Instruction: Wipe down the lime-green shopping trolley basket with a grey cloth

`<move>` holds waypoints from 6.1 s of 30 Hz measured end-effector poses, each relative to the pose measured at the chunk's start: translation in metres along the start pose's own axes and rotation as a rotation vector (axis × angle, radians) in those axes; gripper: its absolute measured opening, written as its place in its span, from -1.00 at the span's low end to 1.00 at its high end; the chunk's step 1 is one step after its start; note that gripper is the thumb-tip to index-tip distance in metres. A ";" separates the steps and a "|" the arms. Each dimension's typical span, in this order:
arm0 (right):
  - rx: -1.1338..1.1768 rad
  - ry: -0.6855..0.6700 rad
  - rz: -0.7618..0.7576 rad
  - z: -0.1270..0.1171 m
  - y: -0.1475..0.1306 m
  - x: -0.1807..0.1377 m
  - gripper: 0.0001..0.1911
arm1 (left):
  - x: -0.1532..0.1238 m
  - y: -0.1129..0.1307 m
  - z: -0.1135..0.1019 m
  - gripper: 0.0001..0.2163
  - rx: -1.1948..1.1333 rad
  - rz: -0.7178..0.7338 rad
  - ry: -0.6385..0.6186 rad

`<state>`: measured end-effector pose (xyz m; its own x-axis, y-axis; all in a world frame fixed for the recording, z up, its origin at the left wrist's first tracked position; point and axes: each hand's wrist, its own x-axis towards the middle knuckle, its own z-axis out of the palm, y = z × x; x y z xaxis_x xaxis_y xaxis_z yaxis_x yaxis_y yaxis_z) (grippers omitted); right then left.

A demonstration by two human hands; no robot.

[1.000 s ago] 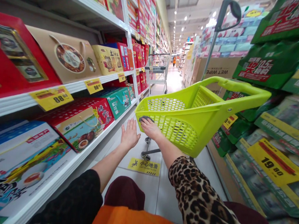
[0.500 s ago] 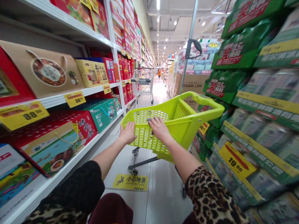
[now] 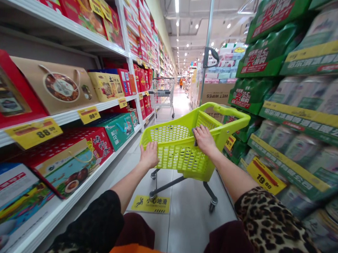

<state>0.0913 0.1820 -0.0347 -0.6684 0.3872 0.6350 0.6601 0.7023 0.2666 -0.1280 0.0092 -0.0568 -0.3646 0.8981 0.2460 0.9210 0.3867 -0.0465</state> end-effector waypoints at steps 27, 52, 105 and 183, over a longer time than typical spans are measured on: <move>0.235 -0.057 -0.007 0.008 -0.057 0.000 -0.54 | -0.026 0.036 -0.008 -0.29 0.045 0.008 -0.045; 0.473 0.132 0.332 0.031 -0.042 0.011 -0.58 | -0.034 0.050 -0.011 -0.27 -0.112 0.171 -0.083; 0.397 -0.158 0.170 0.015 -0.062 -0.012 -0.54 | -0.007 0.019 -0.007 -0.28 0.021 0.266 -0.192; 0.247 -0.022 0.293 0.022 -0.074 -0.039 -0.45 | -0.005 0.050 0.007 -0.21 0.026 0.259 -0.162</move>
<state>0.0607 0.1279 -0.0951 -0.4721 0.6038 0.6423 0.7239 0.6813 -0.1084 -0.0812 0.0257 -0.0669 -0.1374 0.9884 0.0655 0.9831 0.1441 -0.1130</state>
